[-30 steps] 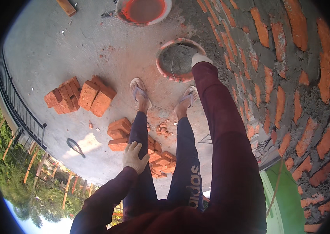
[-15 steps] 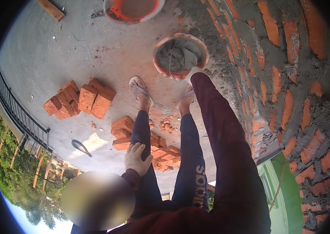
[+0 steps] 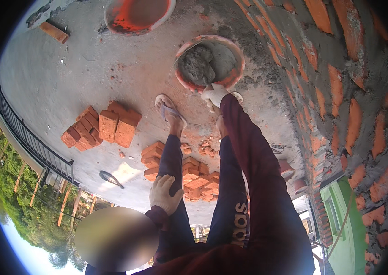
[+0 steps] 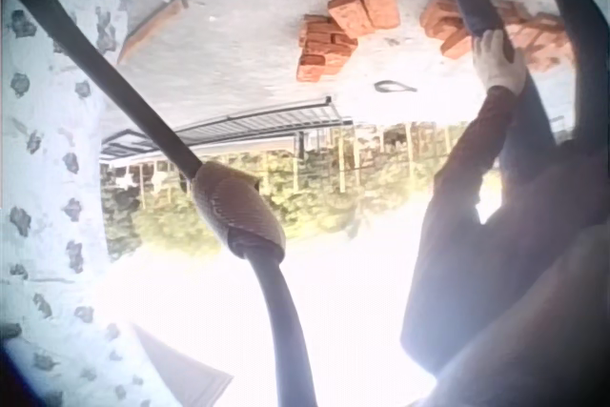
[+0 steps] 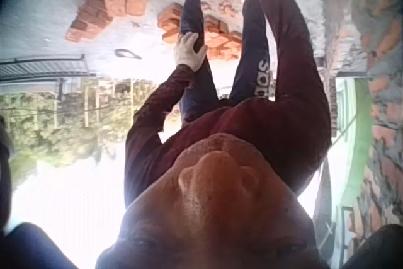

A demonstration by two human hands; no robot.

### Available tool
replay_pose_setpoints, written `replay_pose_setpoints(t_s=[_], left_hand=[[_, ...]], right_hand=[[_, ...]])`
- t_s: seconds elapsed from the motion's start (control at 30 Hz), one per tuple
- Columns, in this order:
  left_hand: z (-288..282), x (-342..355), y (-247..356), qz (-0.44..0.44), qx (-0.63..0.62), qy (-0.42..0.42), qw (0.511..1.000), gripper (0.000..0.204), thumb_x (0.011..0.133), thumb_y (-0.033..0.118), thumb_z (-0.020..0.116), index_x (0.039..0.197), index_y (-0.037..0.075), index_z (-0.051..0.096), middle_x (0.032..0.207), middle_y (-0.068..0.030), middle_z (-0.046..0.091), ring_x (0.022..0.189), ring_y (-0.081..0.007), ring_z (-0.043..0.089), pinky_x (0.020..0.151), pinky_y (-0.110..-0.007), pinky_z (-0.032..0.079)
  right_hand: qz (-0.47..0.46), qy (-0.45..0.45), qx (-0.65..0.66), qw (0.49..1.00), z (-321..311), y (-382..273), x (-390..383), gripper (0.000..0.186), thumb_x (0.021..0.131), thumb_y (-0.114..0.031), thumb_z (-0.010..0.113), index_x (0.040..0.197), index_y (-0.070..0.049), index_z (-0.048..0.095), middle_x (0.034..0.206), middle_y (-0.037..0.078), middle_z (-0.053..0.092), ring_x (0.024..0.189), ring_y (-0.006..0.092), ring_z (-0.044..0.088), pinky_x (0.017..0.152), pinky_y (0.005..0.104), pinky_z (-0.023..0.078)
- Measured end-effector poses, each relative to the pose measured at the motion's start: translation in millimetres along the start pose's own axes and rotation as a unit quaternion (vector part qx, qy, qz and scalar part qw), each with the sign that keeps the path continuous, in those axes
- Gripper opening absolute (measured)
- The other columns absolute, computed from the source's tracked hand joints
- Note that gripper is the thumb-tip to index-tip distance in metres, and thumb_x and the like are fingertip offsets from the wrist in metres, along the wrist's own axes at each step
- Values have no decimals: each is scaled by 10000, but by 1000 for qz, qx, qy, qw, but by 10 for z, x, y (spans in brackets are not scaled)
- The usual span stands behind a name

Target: The person lays red bricks onto a partially built wall using a trowel to apply mortar. They repeatedly pick up bricks, apply mortar, place bricks, and tap them into alignment along a guide string.

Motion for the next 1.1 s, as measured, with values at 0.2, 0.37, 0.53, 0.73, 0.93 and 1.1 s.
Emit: replay_pose_setpoints(t_s=[0.2,0.37,0.53,0.73,0.93,1.1], left_hand=[[-29,-26,39,5,12,0,1000,566,810,352,810,1289,81,678,1388,-147,614,1363,-407,485,1125,-522,410],[-2,-70,42,19,-1,0,1000,561,804,323,820,1285,74,674,1386,-159,612,1355,-406,491,1129,-522,408],[-68,-87,38,32,11,20,999,559,806,314,816,1286,68,672,1381,-165,615,1344,-411,501,1135,-521,408],[-354,72,15,66,1,56,996,575,816,345,797,1312,90,662,1385,-144,621,1356,-373,503,1127,-506,415],[-639,-32,-73,98,101,81,987,615,885,450,692,1358,64,621,1424,-200,579,1311,-396,540,1106,-489,439],[-1135,-447,880,181,262,-33,947,662,921,544,627,1397,85,606,1439,-200,579,1368,-399,512,1122,-488,433]], right_hand=[[-40,-42,70,996,-36,143,-66,269,876,-107,736,1049,5,564,627,80,569,436,210,562,415,379,471],[-86,-18,4,996,-195,189,-150,253,889,-92,719,1065,3,563,600,74,564,425,186,553,395,350,452],[-81,-31,-12,996,-380,199,-433,182,900,-26,694,1005,-33,546,625,49,530,403,157,509,383,354,428],[-112,-13,-21,993,-374,-64,-1791,202,831,-42,696,990,12,584,559,60,547,383,170,526,394,312,441],[-170,-38,-70,982,210,-412,-4870,260,764,-36,705,1000,42,630,785,65,629,502,141,582,439,313,459],[-290,47,-126,947,431,-427,-7682,388,792,-52,712,1142,90,621,624,18,565,461,121,568,434,290,441]])
Point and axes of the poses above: each hand's wrist, its own x-axis towards the middle knuckle, its own z-axis out of the palm, y = z × x, the point moved 9 cm from there along x, towards the middle knuckle
